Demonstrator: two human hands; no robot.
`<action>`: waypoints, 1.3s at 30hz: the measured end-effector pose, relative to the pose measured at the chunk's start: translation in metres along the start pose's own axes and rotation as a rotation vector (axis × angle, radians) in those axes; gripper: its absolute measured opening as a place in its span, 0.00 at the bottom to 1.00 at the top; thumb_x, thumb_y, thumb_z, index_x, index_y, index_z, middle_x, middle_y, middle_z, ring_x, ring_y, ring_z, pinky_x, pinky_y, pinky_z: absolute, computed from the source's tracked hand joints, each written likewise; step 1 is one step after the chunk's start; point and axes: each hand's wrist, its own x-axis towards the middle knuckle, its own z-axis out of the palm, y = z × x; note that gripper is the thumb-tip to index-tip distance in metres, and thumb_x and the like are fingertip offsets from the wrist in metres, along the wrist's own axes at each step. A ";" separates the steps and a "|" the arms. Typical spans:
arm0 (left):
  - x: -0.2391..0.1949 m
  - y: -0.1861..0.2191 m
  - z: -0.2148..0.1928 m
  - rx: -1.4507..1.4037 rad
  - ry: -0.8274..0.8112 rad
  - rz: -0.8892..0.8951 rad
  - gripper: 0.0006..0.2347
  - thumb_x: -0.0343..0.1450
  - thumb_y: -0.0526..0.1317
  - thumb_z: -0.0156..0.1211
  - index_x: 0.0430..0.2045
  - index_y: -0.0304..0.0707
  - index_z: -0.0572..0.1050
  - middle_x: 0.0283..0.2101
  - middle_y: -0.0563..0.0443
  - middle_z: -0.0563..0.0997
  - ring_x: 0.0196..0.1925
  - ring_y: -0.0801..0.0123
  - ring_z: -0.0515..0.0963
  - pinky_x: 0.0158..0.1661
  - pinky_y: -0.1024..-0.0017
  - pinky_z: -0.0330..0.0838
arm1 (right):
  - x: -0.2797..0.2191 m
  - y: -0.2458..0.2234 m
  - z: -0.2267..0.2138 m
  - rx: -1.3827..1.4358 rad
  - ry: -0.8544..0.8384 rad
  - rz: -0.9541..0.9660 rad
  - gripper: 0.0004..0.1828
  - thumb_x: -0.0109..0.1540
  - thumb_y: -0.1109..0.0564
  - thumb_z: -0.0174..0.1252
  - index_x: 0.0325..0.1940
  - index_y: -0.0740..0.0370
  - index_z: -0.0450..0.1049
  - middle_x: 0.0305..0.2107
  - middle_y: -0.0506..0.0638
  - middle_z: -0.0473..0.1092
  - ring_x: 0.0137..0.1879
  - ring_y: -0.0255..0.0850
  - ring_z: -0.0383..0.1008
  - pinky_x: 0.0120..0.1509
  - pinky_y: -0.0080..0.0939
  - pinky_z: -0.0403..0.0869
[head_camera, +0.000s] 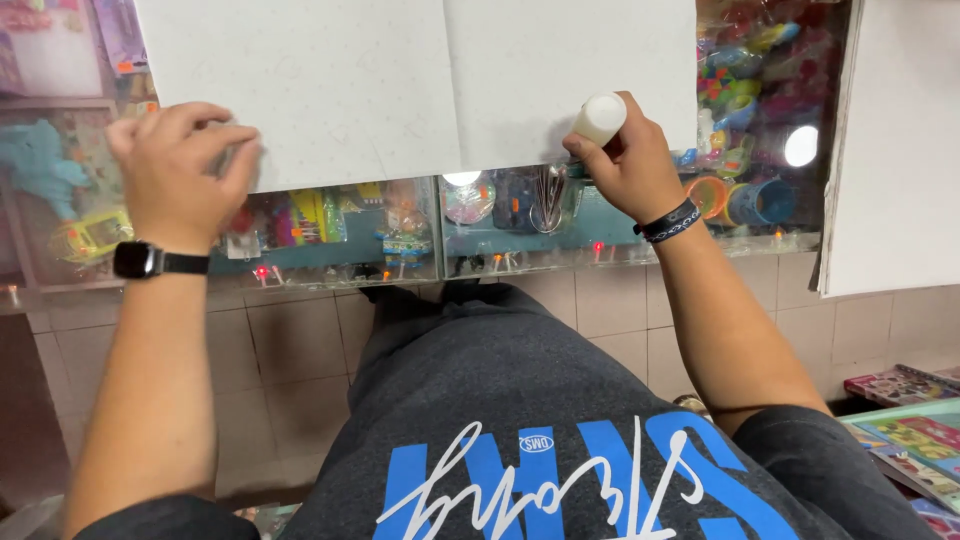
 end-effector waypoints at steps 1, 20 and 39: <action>0.004 0.003 0.006 0.005 0.001 -0.001 0.04 0.81 0.45 0.70 0.42 0.51 0.87 0.52 0.51 0.86 0.53 0.58 0.80 0.60 0.54 0.56 | 0.000 0.001 -0.001 0.003 0.000 -0.005 0.18 0.70 0.46 0.60 0.48 0.60 0.63 0.31 0.48 0.67 0.33 0.39 0.67 0.34 0.39 0.65; 0.013 0.003 0.019 0.076 -0.113 -0.196 0.09 0.80 0.50 0.74 0.31 0.57 0.84 0.46 0.64 0.86 0.55 0.63 0.76 0.53 0.57 0.46 | -0.019 0.045 -0.038 -0.059 0.093 0.013 0.18 0.70 0.47 0.62 0.49 0.61 0.65 0.34 0.49 0.66 0.33 0.40 0.66 0.35 0.40 0.66; 0.014 0.009 0.016 0.086 -0.180 -0.213 0.07 0.81 0.47 0.71 0.34 0.54 0.81 0.51 0.60 0.83 0.53 0.58 0.75 0.54 0.57 0.46 | -0.034 0.083 -0.078 -0.036 0.189 0.054 0.18 0.72 0.51 0.62 0.56 0.64 0.66 0.37 0.53 0.68 0.36 0.43 0.70 0.36 0.41 0.68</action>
